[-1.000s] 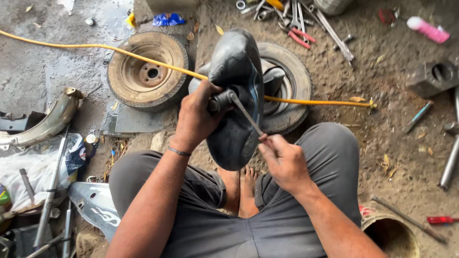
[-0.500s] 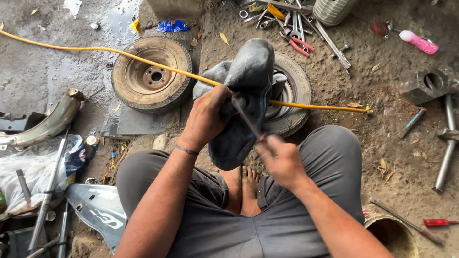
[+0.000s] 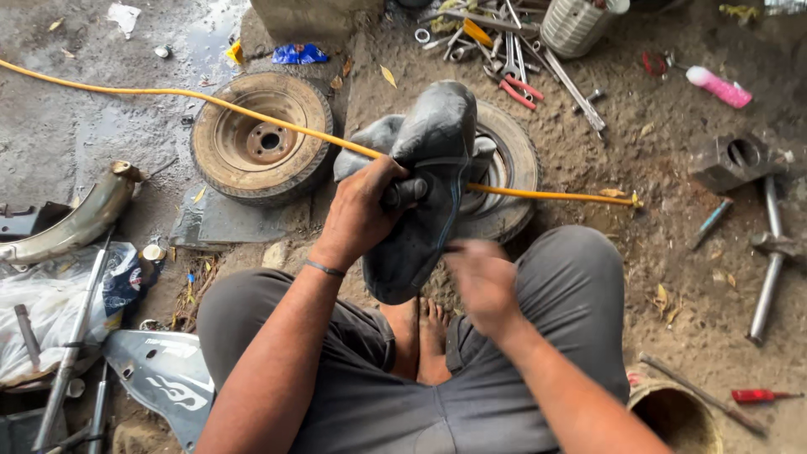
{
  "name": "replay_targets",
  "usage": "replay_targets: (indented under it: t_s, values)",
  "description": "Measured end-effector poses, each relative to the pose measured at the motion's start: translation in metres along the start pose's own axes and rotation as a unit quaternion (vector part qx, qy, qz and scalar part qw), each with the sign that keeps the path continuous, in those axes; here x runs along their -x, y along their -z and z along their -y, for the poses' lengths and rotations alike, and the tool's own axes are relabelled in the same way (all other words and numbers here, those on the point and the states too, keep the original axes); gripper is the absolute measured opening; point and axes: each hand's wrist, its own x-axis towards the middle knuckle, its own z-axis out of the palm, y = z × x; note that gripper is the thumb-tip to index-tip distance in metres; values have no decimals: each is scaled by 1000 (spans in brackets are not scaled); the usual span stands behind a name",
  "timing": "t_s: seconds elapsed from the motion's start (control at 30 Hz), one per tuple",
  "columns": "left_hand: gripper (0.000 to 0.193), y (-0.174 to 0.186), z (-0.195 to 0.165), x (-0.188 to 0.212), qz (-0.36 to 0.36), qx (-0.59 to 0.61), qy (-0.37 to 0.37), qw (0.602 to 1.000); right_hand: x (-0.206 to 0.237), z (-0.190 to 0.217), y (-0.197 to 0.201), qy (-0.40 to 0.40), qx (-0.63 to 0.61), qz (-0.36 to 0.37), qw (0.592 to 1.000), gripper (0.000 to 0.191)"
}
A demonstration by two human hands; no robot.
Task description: The person removes a valve stem from a motorcycle tire, uses a tool to pry the tire bead, and then installs a new inner tube into the tire. The person then places the tire onto a rim.
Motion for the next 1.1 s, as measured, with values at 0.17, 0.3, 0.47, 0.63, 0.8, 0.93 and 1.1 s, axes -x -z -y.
replay_targets:
  t_s: [0.17, 0.3, 0.47, 0.63, 0.8, 0.93, 1.1]
  values:
    - [34, -3, -1, -3, -6, -8, 19, 1000, 1, -9, 6, -10, -152, -71, 986, 29]
    - [37, -9, -5, -4, -6, -22, 33, 999, -7, -12, 10, 122, 221, 69, 965, 22]
    - [41, -11, -6, -2, -13, -12, 36, 999, -3, -6, 3, 28, -179, -104, 978, 19]
    - [43, -9, -5, 1, -15, -40, 67, 997, -2, -2, -2, -160, -38, 74, 984, 21]
    - [44, -12, -3, 0, -33, -56, 62, 996, -7, 4, -6, 19, -18, 2, 1000, 17]
    - [43, -12, 0, 0, -37, -44, 79, 995, -8, 9, -4, -83, -50, 49, 994, 19]
    - [43, -10, -1, 3, -42, -23, 95, 994, -7, 7, -7, -49, 31, 65, 996, 23]
